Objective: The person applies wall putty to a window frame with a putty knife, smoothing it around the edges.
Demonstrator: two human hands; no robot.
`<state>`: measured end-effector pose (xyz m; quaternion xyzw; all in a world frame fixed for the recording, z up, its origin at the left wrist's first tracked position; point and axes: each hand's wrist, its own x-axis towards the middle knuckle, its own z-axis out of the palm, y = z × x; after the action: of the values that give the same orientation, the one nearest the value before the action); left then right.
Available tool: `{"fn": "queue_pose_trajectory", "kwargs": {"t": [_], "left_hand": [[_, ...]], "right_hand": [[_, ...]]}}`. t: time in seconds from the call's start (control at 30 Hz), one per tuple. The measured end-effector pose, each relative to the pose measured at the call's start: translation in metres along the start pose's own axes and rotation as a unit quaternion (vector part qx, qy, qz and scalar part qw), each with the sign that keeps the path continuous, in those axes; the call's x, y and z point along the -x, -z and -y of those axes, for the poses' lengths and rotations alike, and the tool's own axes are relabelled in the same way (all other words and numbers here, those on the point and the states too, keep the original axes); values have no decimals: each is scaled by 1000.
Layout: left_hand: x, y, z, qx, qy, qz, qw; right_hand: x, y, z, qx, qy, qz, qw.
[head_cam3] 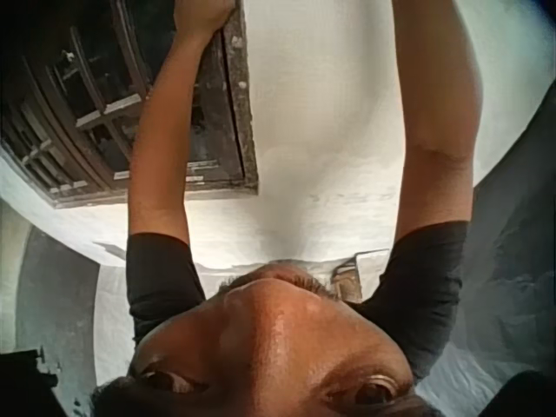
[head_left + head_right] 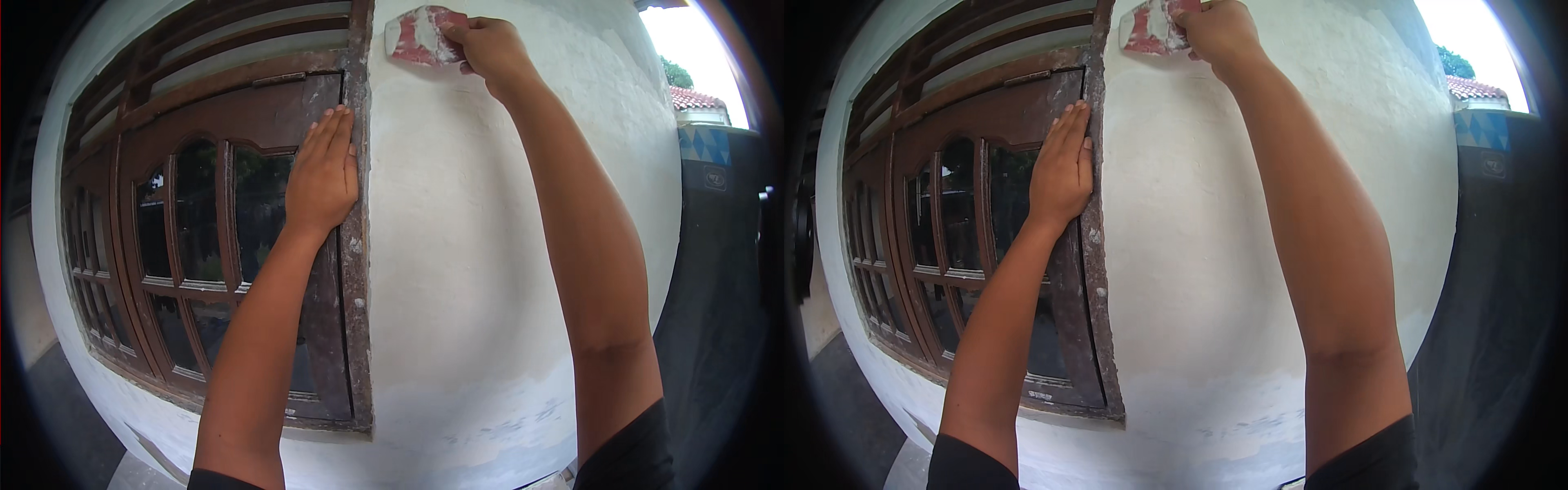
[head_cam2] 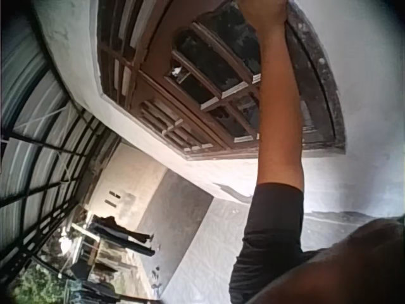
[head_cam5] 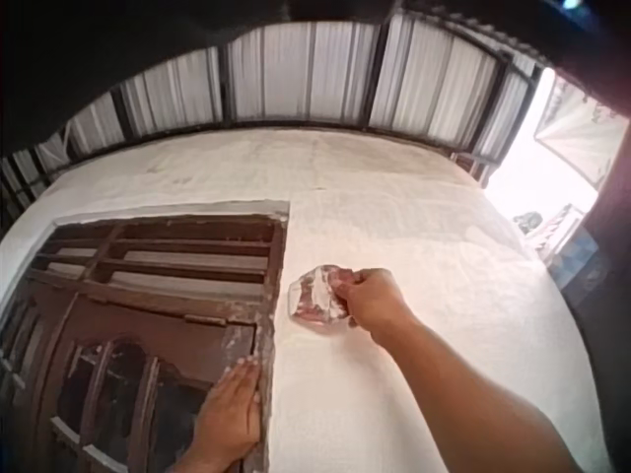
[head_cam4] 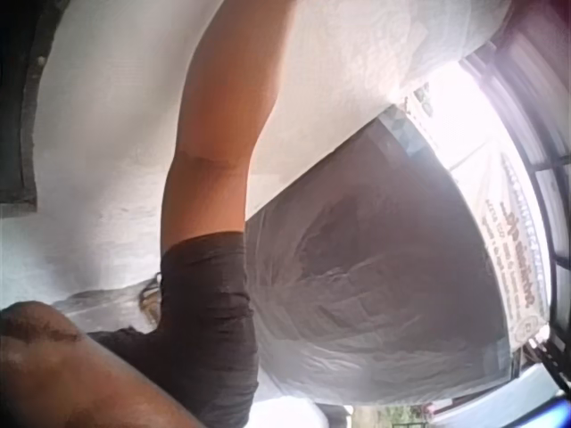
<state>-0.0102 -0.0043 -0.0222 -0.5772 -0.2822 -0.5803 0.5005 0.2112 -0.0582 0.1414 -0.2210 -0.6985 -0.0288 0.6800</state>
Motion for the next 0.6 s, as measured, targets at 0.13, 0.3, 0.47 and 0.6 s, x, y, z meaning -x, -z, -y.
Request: {"fn": "queue_pose_trajectory", "kwargs": {"t": [0.13, 0.3, 0.47, 0.6], "left_hand": [[0, 0, 1, -15, -7, -9, 1000], [-2, -1, -3, -1, -4, 1, 1000], [0, -1, -1, -7, -3, -3, 1000], [0, -1, -2, -7, 0, 0, 1000]], "right_hand": [[-8, 30, -26, 101, -2, -38, 994], [3, 22, -28, -53, -2, -17, 998], [-2, 31, -28, 71, -8, -13, 997], [2, 21, -14, -80, -24, -43, 996]]}}
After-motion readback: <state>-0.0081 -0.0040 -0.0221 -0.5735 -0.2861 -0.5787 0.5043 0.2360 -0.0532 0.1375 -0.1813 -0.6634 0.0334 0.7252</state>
